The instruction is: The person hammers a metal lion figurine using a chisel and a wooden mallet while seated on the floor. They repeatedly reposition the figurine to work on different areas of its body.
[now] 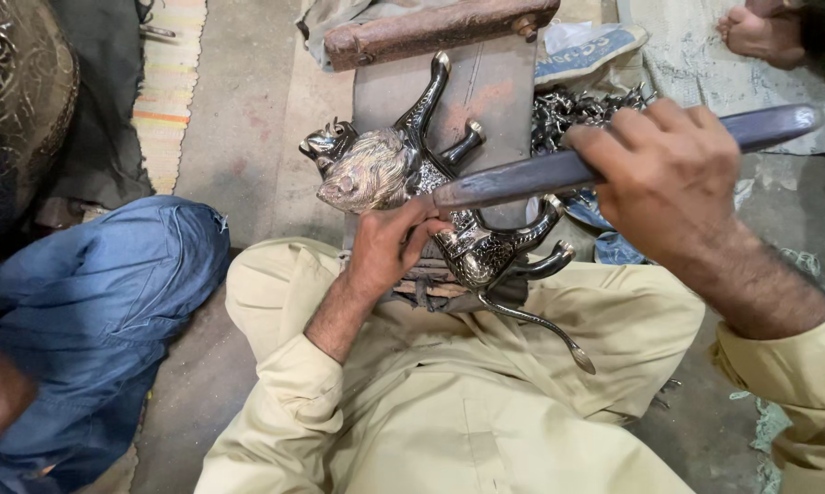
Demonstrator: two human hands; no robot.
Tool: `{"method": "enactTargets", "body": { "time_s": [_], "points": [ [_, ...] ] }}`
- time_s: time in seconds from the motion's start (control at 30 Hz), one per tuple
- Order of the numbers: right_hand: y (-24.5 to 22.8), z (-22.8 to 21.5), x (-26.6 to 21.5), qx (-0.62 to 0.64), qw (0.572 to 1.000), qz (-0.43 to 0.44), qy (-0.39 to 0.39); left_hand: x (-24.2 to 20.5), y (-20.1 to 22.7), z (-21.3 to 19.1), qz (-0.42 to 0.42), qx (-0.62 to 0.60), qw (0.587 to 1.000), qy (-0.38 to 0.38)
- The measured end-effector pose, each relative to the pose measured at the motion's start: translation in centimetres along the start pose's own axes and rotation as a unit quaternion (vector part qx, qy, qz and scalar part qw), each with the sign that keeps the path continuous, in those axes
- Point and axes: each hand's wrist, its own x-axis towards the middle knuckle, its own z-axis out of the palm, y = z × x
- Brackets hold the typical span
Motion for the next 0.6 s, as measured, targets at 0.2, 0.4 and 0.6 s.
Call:
{"method": "enactTargets", "body": {
  "time_s": [0.2,0.4,0.6],
  "points": [
    [-1.0,-0.8,0.9,-0.033,0.998,-0.018,-0.052,0.0,-0.2,-0.1,-0.013,0.006,1.0,-0.007],
    [-1.8,-2.0,1.3,-0.001,1.0,0.007,-0.027,0.4,-0.1,-0.4,-0.02,0.004,1.0,-0.021],
    [-2.4,-2.2,1.5,-0.005,0.998,0.045,-0.036,0.6,0.2,-0.6,0.021,-0.019,1.0,-0.011]
  ]
}}
